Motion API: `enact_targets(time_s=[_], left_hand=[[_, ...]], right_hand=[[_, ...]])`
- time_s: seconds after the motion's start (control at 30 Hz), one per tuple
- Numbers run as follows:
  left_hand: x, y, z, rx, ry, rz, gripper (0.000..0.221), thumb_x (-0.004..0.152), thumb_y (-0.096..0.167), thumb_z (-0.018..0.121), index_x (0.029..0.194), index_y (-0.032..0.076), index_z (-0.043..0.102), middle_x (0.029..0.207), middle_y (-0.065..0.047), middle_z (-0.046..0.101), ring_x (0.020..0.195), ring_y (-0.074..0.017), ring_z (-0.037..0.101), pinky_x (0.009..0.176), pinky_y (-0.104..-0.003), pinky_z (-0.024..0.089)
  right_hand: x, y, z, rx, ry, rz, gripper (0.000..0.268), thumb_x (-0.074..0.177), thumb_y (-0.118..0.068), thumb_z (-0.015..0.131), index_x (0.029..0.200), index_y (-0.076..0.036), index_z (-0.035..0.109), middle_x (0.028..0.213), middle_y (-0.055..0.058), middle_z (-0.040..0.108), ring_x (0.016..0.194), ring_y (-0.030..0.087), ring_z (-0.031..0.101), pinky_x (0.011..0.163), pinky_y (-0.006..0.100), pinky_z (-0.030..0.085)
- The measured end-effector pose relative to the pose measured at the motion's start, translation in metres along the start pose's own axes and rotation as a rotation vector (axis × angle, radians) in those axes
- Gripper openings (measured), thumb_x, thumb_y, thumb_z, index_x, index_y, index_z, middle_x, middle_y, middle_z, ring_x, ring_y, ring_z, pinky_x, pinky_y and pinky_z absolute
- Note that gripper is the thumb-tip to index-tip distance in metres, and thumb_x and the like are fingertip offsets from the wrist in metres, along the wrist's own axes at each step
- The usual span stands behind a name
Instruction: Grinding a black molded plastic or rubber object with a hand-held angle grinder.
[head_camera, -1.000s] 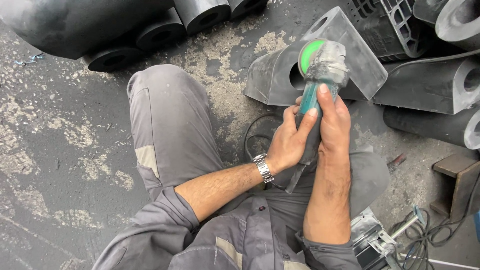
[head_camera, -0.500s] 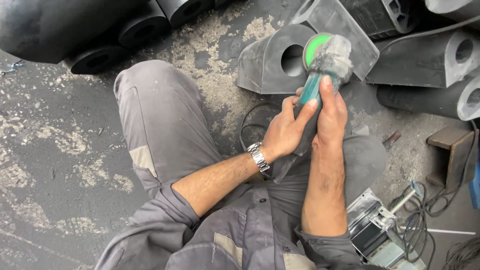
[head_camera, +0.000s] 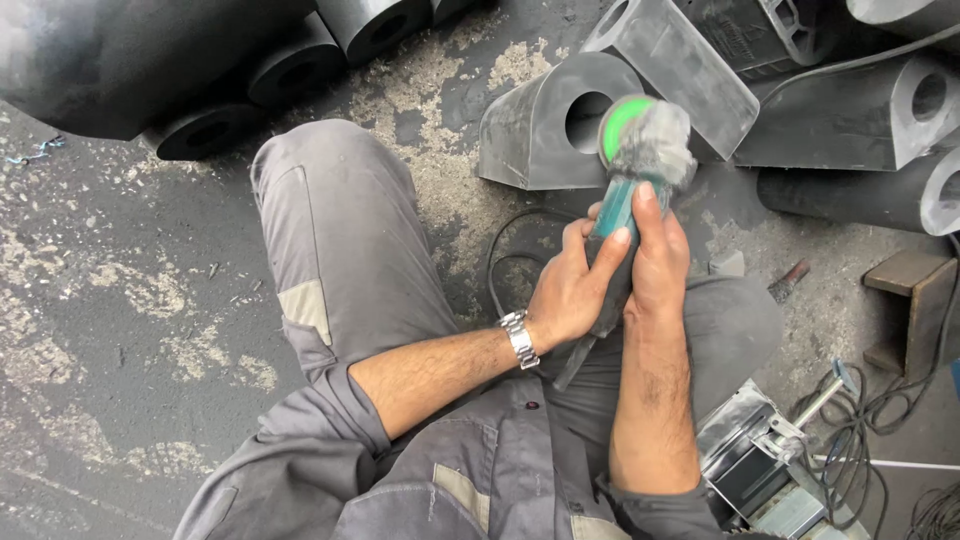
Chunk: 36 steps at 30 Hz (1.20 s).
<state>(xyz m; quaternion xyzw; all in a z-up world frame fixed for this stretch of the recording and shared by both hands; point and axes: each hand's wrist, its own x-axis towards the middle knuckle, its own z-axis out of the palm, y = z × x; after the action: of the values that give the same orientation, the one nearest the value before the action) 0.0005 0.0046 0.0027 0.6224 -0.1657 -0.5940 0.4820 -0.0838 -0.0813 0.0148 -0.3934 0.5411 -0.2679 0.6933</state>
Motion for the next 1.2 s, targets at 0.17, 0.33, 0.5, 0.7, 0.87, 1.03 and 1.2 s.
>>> enact_targets(time_s=[0.17,0.33,0.5,0.7,0.87,1.03,1.2], left_hand=[[-0.028,-0.013,0.009,0.043,-0.121,-0.016,0.075,0.099,0.06,0.045,0.141,-0.002,0.04,0.098,-0.033,0.071,0.097,-0.0479,0.07,0.082,-0.051,0.053],[-0.028,-0.01,0.009,0.05,-0.167,-0.026,0.075,0.098,0.058,0.044,0.144,-0.001,0.037,0.097,-0.032,0.072,0.094,-0.0476,0.071,0.081,-0.051,0.054],[-0.011,-0.009,0.002,-0.001,-0.033,0.051,0.072,0.101,0.057,0.046,0.142,-0.002,0.042,0.107,-0.031,0.071,0.103,-0.0469,0.069,0.085,-0.05,0.053],[-0.026,-0.018,0.008,-0.032,-0.08,0.023,0.072,0.102,0.056,0.046,0.143,-0.003,0.039,0.111,-0.03,0.07,0.106,-0.0453,0.07,0.088,-0.048,0.054],[-0.021,-0.011,0.003,-0.045,-0.091,0.002,0.071,0.101,0.056,0.045,0.144,-0.001,0.039,0.11,-0.03,0.071,0.104,-0.0447,0.07,0.087,-0.048,0.054],[-0.022,-0.014,0.002,-0.077,-0.06,0.005,0.07,0.101,0.055,0.045,0.144,-0.001,0.04,0.109,-0.03,0.072,0.101,-0.0443,0.071,0.085,-0.047,0.055],[-0.027,-0.024,0.012,0.002,-0.149,0.002,0.069,0.102,0.054,0.045,0.144,-0.001,0.039,0.109,-0.03,0.07,0.103,-0.0456,0.07,0.085,-0.048,0.054]], right_hand=[[-0.042,0.006,-0.015,0.005,0.096,0.015,0.04,0.105,-0.038,0.061,0.116,0.0,0.061,0.099,0.015,0.07,0.083,0.02,0.069,0.076,0.033,0.058],[-0.039,0.006,-0.017,0.084,0.088,0.012,0.038,0.106,-0.036,0.06,0.116,0.0,0.059,0.099,0.015,0.069,0.083,0.021,0.069,0.077,0.034,0.058],[-0.012,0.006,-0.006,0.033,0.005,0.002,0.037,0.107,-0.035,0.062,0.116,0.002,0.059,0.101,0.016,0.069,0.084,0.021,0.069,0.076,0.033,0.058],[-0.032,0.003,-0.007,0.02,0.063,0.045,0.037,0.104,-0.035,0.063,0.117,0.0,0.058,0.098,0.015,0.069,0.081,0.02,0.069,0.073,0.033,0.059],[-0.027,-0.001,0.001,0.026,0.072,0.049,0.037,0.104,-0.034,0.063,0.117,0.0,0.058,0.099,0.015,0.069,0.082,0.02,0.069,0.073,0.033,0.059],[-0.03,0.0,0.002,-0.012,0.047,0.032,0.035,0.106,-0.032,0.063,0.117,0.001,0.059,0.1,0.015,0.069,0.082,0.02,0.069,0.074,0.033,0.058],[-0.042,0.004,-0.012,0.023,0.103,0.013,0.036,0.105,-0.034,0.064,0.116,0.001,0.059,0.099,0.014,0.069,0.083,0.02,0.069,0.076,0.033,0.059]])
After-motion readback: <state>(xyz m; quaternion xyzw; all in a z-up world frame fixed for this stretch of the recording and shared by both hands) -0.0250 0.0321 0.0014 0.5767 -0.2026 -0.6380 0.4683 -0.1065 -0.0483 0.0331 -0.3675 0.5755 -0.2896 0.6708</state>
